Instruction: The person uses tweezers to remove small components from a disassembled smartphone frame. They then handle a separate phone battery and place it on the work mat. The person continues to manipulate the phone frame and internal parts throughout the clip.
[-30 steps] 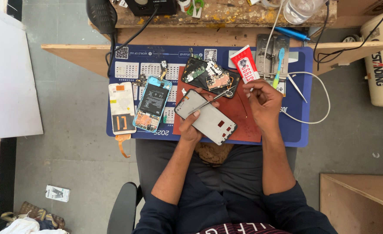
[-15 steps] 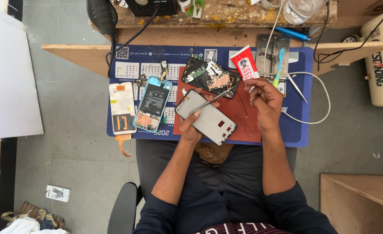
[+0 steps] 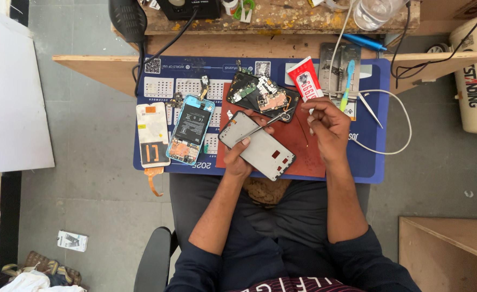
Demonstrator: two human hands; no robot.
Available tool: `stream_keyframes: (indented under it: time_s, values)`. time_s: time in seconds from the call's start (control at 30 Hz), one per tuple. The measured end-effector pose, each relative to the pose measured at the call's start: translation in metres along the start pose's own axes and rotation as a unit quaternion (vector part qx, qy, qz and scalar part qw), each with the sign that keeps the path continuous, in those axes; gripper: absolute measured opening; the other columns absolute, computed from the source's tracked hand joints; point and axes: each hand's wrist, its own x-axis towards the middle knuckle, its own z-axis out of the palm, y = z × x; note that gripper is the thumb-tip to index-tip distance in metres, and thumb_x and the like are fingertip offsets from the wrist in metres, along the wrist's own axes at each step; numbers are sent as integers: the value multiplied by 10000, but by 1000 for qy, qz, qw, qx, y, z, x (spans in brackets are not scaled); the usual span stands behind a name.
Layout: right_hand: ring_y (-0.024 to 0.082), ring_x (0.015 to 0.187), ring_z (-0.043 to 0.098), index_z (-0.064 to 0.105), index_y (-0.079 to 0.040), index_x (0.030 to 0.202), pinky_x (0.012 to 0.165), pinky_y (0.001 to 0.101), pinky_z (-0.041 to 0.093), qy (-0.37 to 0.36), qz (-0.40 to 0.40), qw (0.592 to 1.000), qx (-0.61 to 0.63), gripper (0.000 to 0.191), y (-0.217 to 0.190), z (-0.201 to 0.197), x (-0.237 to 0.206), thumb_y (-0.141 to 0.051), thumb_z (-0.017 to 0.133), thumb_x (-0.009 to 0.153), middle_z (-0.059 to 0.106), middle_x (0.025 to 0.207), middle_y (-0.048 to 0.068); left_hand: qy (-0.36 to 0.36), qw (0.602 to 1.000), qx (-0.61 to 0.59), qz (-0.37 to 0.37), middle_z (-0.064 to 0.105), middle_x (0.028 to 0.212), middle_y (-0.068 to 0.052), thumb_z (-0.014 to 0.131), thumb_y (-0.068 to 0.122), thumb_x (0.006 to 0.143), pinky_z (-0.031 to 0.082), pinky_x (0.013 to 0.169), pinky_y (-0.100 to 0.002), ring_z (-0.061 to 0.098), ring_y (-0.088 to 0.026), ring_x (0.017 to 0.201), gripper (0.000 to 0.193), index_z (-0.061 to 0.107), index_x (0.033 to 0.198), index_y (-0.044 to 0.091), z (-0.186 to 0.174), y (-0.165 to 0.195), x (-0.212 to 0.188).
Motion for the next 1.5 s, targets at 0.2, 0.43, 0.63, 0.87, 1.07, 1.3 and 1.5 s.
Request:
stream_keyframes:
  time_s: [0.2,0.43,0.63,0.87,1.07,1.3,1.5]
  values:
    - [49,773,503,704,41,1156,648,189,421,4,-16,997,-74,299,-14,13,0,154,560,919,652,1240,95,-1,1000,-7,-14,612,1247,-221,638,182,893,573,980,-475,661,-359,1160,682,417,1511,-4,-1,0,-1]
    - [279,1286,616,683,-28,1277,1090,381,513,-52,-142,931,-332,422,-46,38,-3,97,665,875,605,1404,127,-18,999,3,-28,618,1235,-219,628,171,897,578,973,-471,671,-355,1142,660,422,1500,1,0,0,-1]
    - [271,1178,674,726,-51,1206,1016,378,541,-112,-148,899,-397,348,-49,46,-2,35,720,870,694,1271,86,-29,999,16,-34,623,1233,-221,620,158,896,574,989,-464,673,-350,1149,649,422,1492,-8,3,2,-1]
    - [282,994,724,752,-71,1095,856,391,572,-105,-162,873,-448,237,-32,36,-4,15,713,878,761,1049,87,-25,999,28,-33,615,1278,-211,631,167,886,564,1013,-449,666,-332,1163,667,413,1487,-22,5,3,0]
    - [230,893,748,730,-24,1126,799,330,585,-53,-69,951,-298,159,-21,28,-6,-17,691,971,773,993,96,-4,999,25,-34,601,1288,-240,650,189,881,573,986,-455,665,-348,1160,717,393,1511,-37,4,2,-1]
    - [185,1011,633,738,-31,1081,871,301,522,-40,-149,966,-207,165,-27,32,-5,-95,774,933,628,1088,75,9,999,11,-42,613,1254,-216,643,180,876,574,985,-477,660,-358,1168,714,388,1508,-31,1,-2,-1]
    - [198,859,447,810,-90,1011,759,331,384,-16,-175,931,-320,218,-29,32,-5,-145,854,804,454,840,39,3,999,5,-44,613,1232,-225,636,169,893,565,1010,-482,655,-369,1177,702,389,1520,-30,0,-3,0]
